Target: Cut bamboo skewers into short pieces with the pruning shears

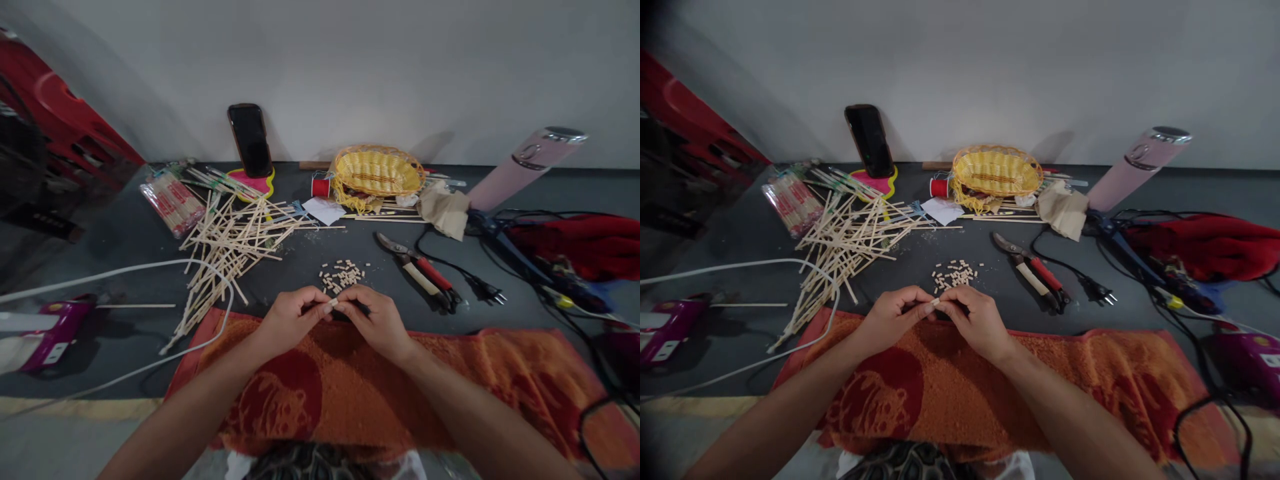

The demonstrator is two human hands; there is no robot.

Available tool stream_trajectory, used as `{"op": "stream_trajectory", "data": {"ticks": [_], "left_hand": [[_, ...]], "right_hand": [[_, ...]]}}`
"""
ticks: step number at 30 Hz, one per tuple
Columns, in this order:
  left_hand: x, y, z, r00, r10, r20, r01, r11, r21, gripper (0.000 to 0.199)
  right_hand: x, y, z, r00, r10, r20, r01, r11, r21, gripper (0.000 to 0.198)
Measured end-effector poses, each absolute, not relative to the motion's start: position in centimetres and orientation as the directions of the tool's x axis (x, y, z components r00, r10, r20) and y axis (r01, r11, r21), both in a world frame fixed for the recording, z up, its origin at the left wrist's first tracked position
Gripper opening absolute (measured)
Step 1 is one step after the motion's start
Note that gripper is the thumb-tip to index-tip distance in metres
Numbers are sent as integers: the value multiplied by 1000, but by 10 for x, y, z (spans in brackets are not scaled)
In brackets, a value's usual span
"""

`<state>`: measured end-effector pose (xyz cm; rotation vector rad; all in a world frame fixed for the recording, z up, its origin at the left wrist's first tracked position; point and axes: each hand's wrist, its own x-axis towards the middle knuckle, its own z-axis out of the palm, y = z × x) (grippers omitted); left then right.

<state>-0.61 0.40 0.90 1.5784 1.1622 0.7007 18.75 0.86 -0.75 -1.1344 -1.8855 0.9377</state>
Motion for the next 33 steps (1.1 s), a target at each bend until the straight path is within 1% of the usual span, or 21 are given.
{"op": "stream_trajectory", "data": {"ticks": [8,22,28,33], "left_hand": [[-5,3,7,369,924,-102,312,-20,950,17],[-5,4,6,353,935,-39,404,-115,907,22],[-5,3,5,342,939,-48,435,-113,894,20],[-4,2,3,323,945,-45,414,-99,905,18]], "right_hand": [[187,8,-7,-327,920,214,380,336,-862,10],[187,7,-8,-337,917,214,379,340,-861,10],[187,8,-7,-342,916,211,375,339,-863,11],[187,8,-6,-338,915,218,371,343,-863,13]]}}
